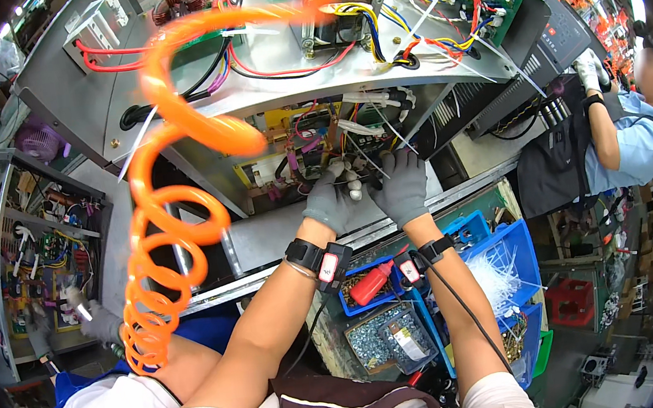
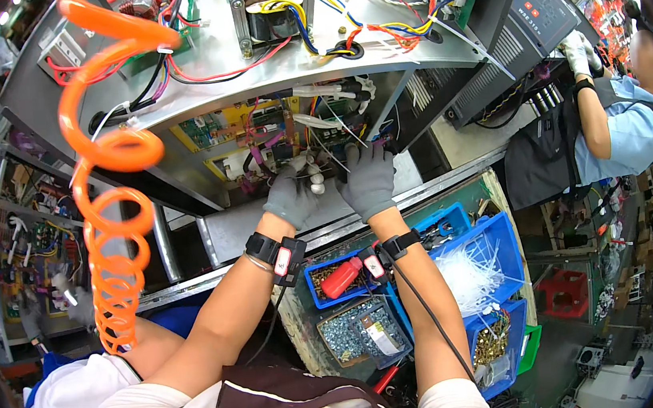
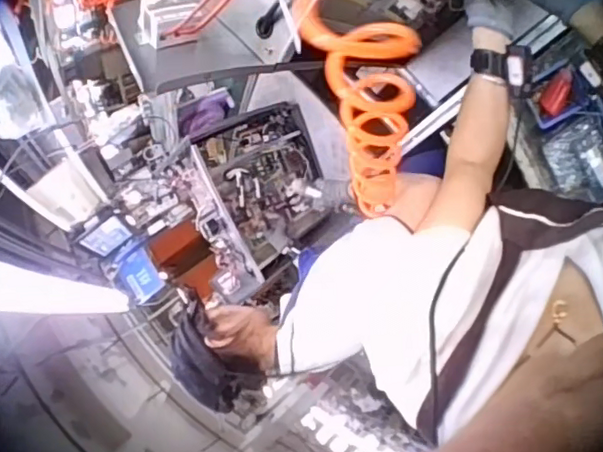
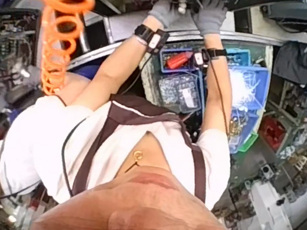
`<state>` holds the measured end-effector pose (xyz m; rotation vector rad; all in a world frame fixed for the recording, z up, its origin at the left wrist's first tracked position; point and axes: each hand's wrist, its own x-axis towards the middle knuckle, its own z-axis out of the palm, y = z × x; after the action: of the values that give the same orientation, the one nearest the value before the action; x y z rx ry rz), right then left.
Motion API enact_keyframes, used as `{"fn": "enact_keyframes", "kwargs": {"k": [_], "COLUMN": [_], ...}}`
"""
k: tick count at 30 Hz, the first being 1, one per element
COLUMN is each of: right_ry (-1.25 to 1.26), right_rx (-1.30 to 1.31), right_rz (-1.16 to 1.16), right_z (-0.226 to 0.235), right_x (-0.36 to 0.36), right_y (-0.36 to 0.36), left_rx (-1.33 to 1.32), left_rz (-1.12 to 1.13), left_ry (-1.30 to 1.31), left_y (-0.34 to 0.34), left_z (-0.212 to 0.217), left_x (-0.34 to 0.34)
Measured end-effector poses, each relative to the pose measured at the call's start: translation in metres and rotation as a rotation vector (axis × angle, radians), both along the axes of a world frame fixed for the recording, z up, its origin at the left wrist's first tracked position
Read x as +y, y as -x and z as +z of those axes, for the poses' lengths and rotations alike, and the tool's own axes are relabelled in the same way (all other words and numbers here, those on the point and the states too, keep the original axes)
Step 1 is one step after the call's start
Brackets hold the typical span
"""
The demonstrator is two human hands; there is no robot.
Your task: Assembling and wiring electronic components into a metal chassis using manual and power tools.
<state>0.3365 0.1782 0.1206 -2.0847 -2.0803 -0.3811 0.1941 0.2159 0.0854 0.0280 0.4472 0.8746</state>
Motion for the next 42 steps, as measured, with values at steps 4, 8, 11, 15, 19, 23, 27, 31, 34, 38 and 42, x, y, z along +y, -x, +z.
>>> {"fn": "enact_keyframes", "kwargs": {"k": [4,8,11,15,19,23,27,31,34,38,42], "right_ry": [-0.014,-0.031,-0.039,-0.102,0.126,0.039,-0.065,-0.132,-0.097,-0.042,-0.023], "right_rx": [0.004,0.004,0.019,-0.049,0.075,0.26,0.079,0.032,-0.014,0.027,0.037], "right_rz": [0.038,0.047,0.051,0.061,-0.01,-0.066,-0.082,-0.062,-0.072,-0.043,-0.058], "right_z": [0.001,0.001,0.001,-0.007,-0.011,-0.006,0.011,0.004,0.007,0.019,0.02], "right_x": [0.0,-0.002,-0.001,0.008,0.004,-0.006,0.002,0.012,0.015,0.012,0.014], "right_y": [-0.003,-0.005,0.001,0.002,-0.003,-0.01,0.001,-0.003,0.002,0.005,0.006], "left_rx": [-0.042,-0.032,-0.059,-0.138,-0.074,0.235,0.14,0.16,0.159,0.09,0.094], "left_rz": [-0.016,-0.01,-0.022,-0.046,-0.092,-0.05,0.031,-0.094,-0.088,-0.07,-0.087], "left_ry": [0.031,-0.009,-0.016,0.052,0.036,0.041,0.168,0.019,0.028,0.048,0.017], "left_y": [-0.004,0.001,0.002,0.0,0.001,-0.008,-0.013,-0.023,-0.019,-0.009,-0.011], "left_z": [-0.005,-0.008,-0.011,-0.017,-0.015,0.027,0.027,0.058,0.049,0.048,0.052], "left_x": [-0.002,-0.001,-0.001,0.0,0.0,-0.009,0.004,0.003,0.008,0.009,0.009]}}
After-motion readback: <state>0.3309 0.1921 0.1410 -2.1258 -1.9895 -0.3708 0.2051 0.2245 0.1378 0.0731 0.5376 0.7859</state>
